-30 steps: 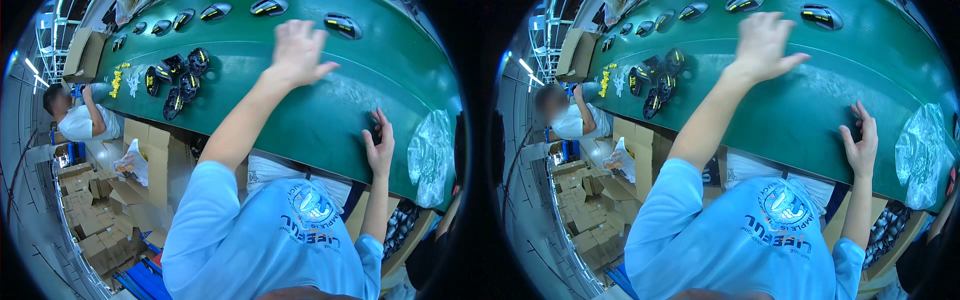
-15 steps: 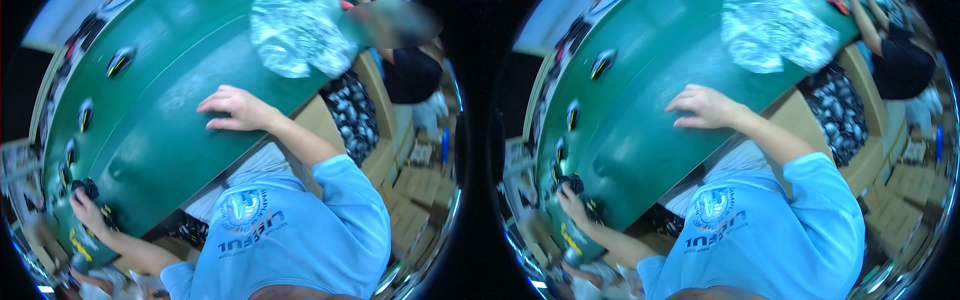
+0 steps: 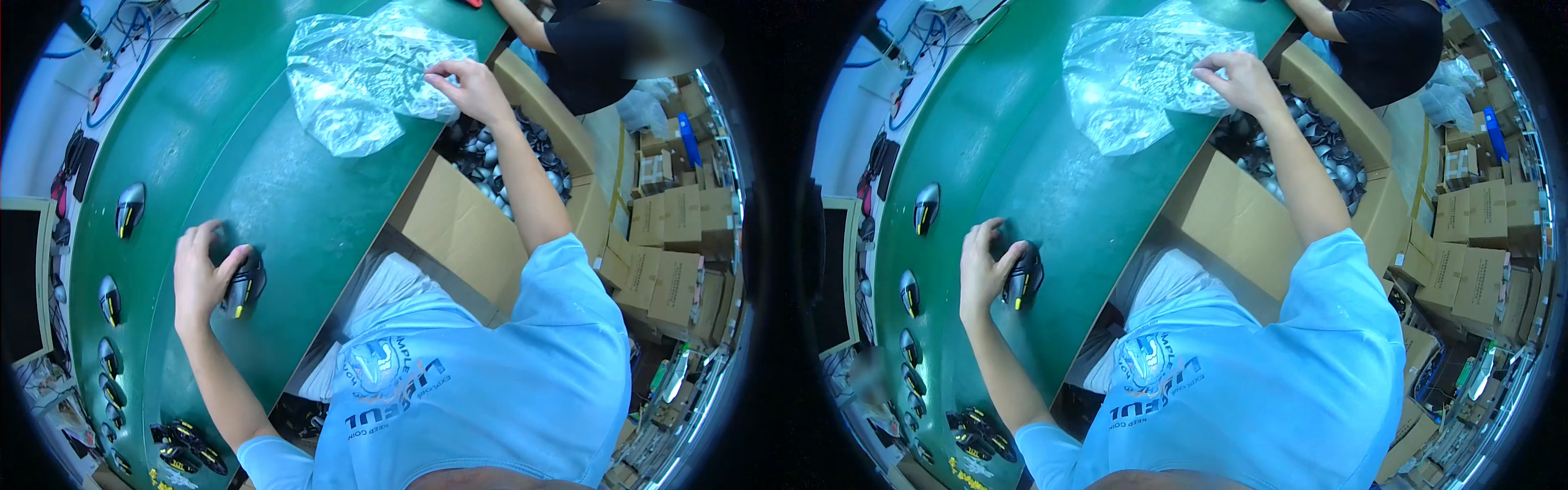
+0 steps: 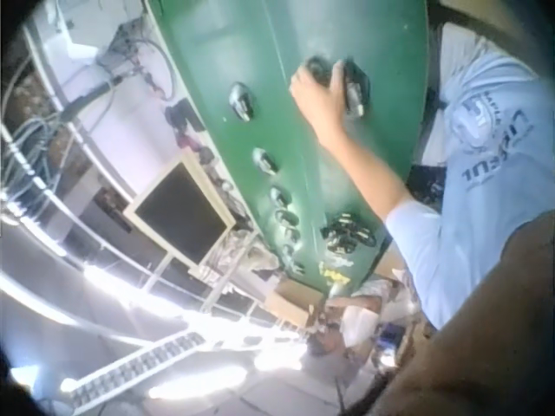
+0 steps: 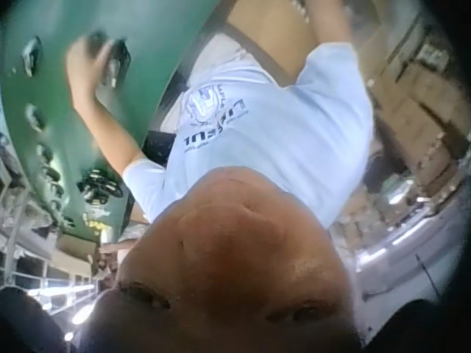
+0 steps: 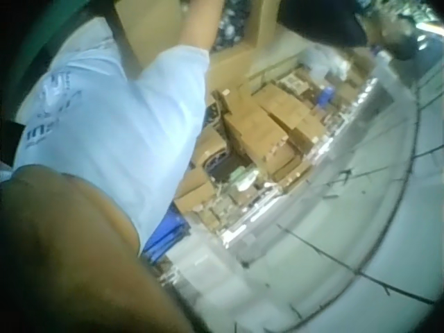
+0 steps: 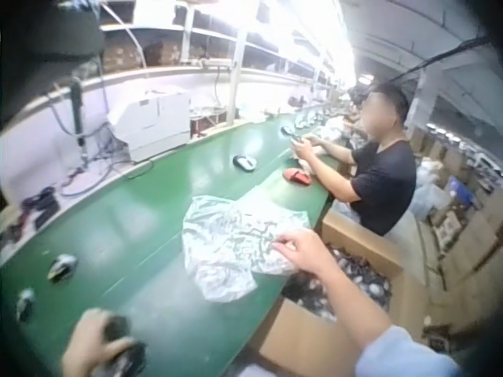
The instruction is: Assembling the outer casing and internal components of computer mice at a factory workstation.
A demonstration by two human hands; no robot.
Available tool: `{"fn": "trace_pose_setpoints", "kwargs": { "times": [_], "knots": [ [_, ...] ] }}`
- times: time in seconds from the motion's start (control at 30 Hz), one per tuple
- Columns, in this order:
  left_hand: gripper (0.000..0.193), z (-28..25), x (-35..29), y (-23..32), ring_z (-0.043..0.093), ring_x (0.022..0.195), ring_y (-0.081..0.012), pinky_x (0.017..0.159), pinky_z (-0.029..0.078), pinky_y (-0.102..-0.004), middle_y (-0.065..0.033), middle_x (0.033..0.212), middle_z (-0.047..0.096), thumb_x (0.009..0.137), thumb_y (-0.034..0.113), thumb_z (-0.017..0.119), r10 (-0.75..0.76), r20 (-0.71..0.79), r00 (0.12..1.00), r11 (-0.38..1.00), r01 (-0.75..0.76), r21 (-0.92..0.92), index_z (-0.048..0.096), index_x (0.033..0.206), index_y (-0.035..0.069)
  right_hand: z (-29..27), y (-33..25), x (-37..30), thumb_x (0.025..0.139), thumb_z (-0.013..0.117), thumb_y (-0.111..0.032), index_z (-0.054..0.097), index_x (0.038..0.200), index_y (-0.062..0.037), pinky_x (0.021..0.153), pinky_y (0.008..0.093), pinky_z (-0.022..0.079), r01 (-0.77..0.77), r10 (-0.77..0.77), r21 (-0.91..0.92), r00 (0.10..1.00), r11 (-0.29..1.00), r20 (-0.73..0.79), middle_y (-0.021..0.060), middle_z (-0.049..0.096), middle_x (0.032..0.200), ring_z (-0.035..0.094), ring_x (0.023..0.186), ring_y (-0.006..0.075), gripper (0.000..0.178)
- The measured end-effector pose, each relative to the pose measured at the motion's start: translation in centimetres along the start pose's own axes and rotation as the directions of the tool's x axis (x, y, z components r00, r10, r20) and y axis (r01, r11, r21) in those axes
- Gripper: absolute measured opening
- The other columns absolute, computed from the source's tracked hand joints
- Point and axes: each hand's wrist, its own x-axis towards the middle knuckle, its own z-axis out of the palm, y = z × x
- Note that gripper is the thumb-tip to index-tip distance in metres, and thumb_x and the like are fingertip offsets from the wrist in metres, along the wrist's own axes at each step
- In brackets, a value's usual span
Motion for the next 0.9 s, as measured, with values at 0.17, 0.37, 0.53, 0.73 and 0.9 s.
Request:
{"fn": "trace_pose_setpoints", "kwargs": {
  "times": [0.17, 0.37, 0.53, 0.73, 0.9],
  "knots": [
    [0.077, 0.7, -3.3, 0.5, 0.051, 0.134, -0.0404, 0.115, 0.041, -0.0501, -0.0192, 0.146, 0.057, 0.085, 0.037, 0.088, -0.022, -0.103, 0.994, 1.000, 0.024, 0.018, 0.057, 0.146, 0.002, 2.8, 4.3, 3.8, 0.094, 0.076, -0.038, 0.083, 0.109, -0.0149, 0.088, 0.0458, 0.060, -0.037, 0.046, -0.103, 0.995, 0.994, 0.092, 0.0093, 0.082, 0.100, 0.077, 0.098, 0.0341, 0.028],
    [0.084, 2.5, -9.2, 0.6, 0.047, 0.139, -0.0428, 0.118, 0.038, -0.0542, -0.0206, 0.152, 0.053, 0.080, 0.037, 0.092, -0.147, -0.157, 0.977, 0.984, 0.161, 0.082, 0.055, 0.147, 0.003, 5.4, 6.4, 6.2, 0.095, 0.075, -0.035, 0.081, 0.109, -0.0128, 0.089, 0.0481, 0.060, -0.118, 0.140, -0.188, 0.984, 0.975, 0.108, 0.0126, 0.081, 0.102, 0.076, 0.100, 0.0356, 0.028],
    [0.065, 4.5, -11.5, -0.8, 0.057, 0.124, -0.0422, 0.111, 0.042, -0.0520, -0.0197, 0.134, 0.066, 0.080, 0.026, 0.091, -0.106, -0.313, 0.944, 0.994, 0.107, -0.014, 0.062, 0.132, 0.001, 4.8, 3.1, 5.9, 0.104, 0.072, -0.025, 0.074, 0.113, -0.0018, 0.088, 0.0372, 0.058, -0.033, 0.014, 0.253, 0.997, 0.967, 0.078, 0.0123, 0.079, 0.105, 0.074, 0.096, 0.0228, 0.025],
    [0.078, 5.5, -9.6, 0.6, 0.058, 0.117, -0.0400, 0.105, 0.046, -0.0500, -0.0201, 0.126, 0.063, 0.081, 0.029, 0.090, -0.085, -0.333, 0.939, 0.996, 0.071, -0.054, 0.056, 0.146, 0.002, 5.2, -12.7, -1.3, 0.094, 0.077, 0.003, 0.070, 0.101, -0.0042, 0.088, 0.0270, 0.054, -0.184, -0.204, 0.974, 0.956, 0.134, 0.209, 0.0026, 0.070, 0.103, 0.066, 0.097, 0.0110, 0.012],
    [0.086, 6.4, -8.6, 2.6, 0.058, 0.119, -0.0399, 0.107, 0.046, -0.0503, -0.0217, 0.140, 0.060, 0.082, 0.031, 0.090, -0.063, -0.415, 0.908, 0.997, 0.040, -0.062, 0.051, 0.153, 0.002, 11.8, -23.5, -3.5, 0.090, 0.083, -0.006, 0.081, 0.104, -0.0068, 0.072, 0.0252, 0.048, -0.237, -0.260, 0.884, 0.896, 0.403, 0.359, 0.0001, 0.070, 0.089, 0.059, 0.081, 0.0089, 0.015]
  ]
}}
